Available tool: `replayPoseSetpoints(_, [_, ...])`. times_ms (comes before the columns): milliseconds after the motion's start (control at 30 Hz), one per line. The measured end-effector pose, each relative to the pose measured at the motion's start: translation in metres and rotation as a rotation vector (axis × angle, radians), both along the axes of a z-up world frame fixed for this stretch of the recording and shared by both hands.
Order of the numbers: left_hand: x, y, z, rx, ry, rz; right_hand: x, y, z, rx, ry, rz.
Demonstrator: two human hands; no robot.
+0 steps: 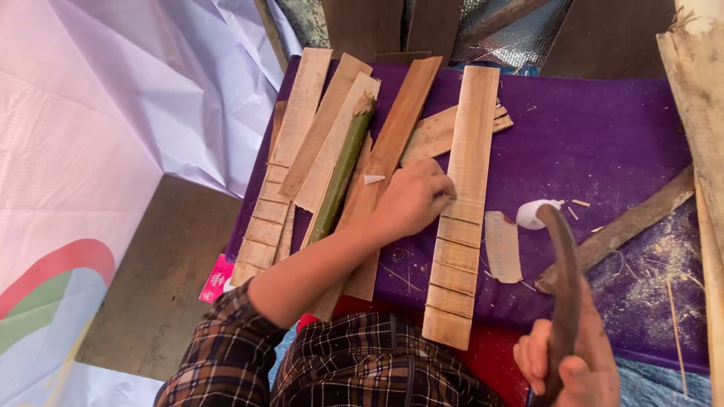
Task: Shaving wood strips with a curved blade and applying glue to wooden slats
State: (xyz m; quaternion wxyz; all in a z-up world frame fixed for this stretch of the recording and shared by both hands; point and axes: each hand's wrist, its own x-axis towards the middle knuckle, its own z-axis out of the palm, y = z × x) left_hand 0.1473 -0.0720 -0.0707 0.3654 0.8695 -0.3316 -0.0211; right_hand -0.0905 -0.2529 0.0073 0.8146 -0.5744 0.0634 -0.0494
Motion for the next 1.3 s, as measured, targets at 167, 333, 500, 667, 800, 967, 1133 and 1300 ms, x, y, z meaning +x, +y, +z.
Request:
replayPoseSetpoints(167, [0.017, -0.051, -0.060, 0.120, -0.149, 0.000, -0.011, -0.039, -0.037, 0.375, -0.201, 0.162])
replayPoseSetpoints(333, [0.020, -0.059, -0.058, 0.108, -0.121, -0.003, -0.009, -0.049, -0.048, 0.432, -0.203, 0.152])
replayPoseSetpoints(500, [0.018, -0.050, -0.041, 0.165, -0.072, -0.038, -0.008, -0.051, -0.054, 0.371, -0.164, 0.125])
replayPoseSetpoints(667, [0.023, -0.032, -0.066, 0.075, -0.107, -0.035, -0.013, -0.049, -0.057, 0.305, -0.116, 0.014])
replayPoseSetpoints(800, [0.024, -0.033, -0.065, 0.091, -0.100, -0.067, -0.007, -0.043, -0.051, 0.298, -0.148, 0.039])
replayPoseSetpoints(967, [0.024, -0.036, -0.063, 0.117, -0.126, -0.080, -0.010, -0.041, -0.051, 0.304, -0.166, 0.051])
replayPoseSetpoints(1133, [0.021, -0.031, -0.061, 0.121, -0.105, -0.076, -0.015, -0.044, -0.064, 0.311, -0.129, 0.052])
replayPoseSetpoints(1300, [0.026, -0.012, -0.036, -0.036, -0.214, -0.043, -0.006, -0.049, -0.062, 0.426, -0.166, 0.140])
